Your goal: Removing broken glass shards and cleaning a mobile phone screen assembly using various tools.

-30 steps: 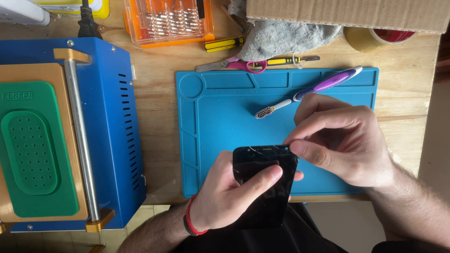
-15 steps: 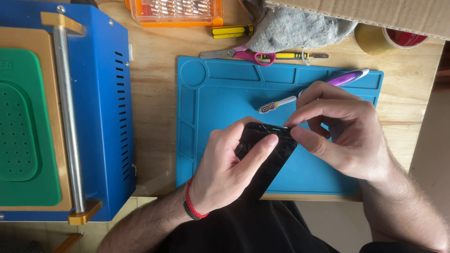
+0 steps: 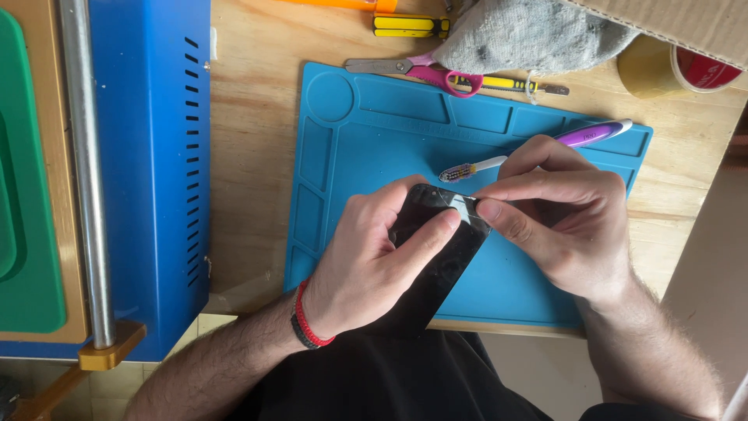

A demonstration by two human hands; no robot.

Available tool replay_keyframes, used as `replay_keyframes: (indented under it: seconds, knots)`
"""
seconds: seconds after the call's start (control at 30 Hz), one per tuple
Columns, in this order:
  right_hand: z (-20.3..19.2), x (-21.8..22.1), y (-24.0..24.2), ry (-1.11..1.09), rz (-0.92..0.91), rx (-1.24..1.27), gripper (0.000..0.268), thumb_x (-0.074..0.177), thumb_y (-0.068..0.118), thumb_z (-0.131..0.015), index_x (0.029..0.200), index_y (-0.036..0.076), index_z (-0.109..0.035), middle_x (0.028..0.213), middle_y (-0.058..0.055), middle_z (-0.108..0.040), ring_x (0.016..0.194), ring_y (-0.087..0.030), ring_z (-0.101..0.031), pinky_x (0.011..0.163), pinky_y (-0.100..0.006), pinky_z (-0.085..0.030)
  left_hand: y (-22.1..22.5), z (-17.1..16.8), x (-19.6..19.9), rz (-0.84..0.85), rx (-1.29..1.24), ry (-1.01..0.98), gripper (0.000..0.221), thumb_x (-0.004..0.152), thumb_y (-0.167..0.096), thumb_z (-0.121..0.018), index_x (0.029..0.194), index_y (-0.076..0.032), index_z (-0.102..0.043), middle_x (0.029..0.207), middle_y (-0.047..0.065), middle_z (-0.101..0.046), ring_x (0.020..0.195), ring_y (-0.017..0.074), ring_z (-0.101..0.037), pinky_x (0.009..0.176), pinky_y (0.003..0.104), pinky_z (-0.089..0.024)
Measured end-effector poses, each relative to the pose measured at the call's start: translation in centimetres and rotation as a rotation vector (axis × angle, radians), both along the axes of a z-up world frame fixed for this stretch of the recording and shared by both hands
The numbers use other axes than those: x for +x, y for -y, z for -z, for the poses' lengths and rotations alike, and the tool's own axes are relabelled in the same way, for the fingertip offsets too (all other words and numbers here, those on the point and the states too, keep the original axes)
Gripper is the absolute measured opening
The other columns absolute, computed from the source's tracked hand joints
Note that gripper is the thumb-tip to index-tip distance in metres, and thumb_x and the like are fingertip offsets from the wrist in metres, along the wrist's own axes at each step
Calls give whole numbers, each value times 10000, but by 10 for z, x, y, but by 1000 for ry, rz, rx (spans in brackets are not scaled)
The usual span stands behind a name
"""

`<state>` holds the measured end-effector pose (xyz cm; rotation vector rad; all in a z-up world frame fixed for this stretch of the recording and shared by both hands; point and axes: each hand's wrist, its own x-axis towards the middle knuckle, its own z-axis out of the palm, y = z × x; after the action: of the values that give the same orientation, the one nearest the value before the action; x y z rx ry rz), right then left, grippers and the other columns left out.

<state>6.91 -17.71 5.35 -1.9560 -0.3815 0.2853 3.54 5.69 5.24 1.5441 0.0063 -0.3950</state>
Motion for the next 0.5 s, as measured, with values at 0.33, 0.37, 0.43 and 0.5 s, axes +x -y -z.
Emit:
replay_keyframes:
  seconds: [0.33, 0.37, 0.43, 0.5]
  knots:
    - [-16, -5, 1, 21, 8, -72, 218, 906, 89, -880, 1101, 27, -806, 990, -88, -621, 857, -169, -598, 792, -249, -495, -3, -13, -9, -7, 71, 326, 241, 1136, -257, -572, 1250, -97, -712, 896, -5, -797, 697, 148, -712, 705, 279, -578]
    - [-18, -6, 2, 77, -4, -101, 189, 907, 100, -880, 1068, 31, -809, 970, -84, -617, 820, -162, -581, 758, -253, -473, -2, -14, -10, -19, 72, 319, 246, 1125, -257, -584, 1225, -84, -728, 881, -2, -805, 675, 139, -718, 667, 273, -571]
    - [-22, -8, 1, 133, -15, -128, 163, 908, 111, -880, 1035, 35, -812, 950, -81, -613, 784, -154, -565, 724, -256, -452, -1, -16, -11, -30, 73, 312, 252, 1114, -256, -596, 1200, -71, -744, 865, 0, -812, 653, 130, -723, 629, 267, -565]
    - [-27, -11, 0, 192, 9, -170, 151, 909, 133, -874, 1009, 35, -816, 938, -84, -621, 742, -144, -568, 713, -247, -465, -1, -19, -10, -17, 44, 292, 270, 1112, -265, -590, 1193, -62, -748, 888, 18, -809, 668, 146, -703, 640, 280, -546]
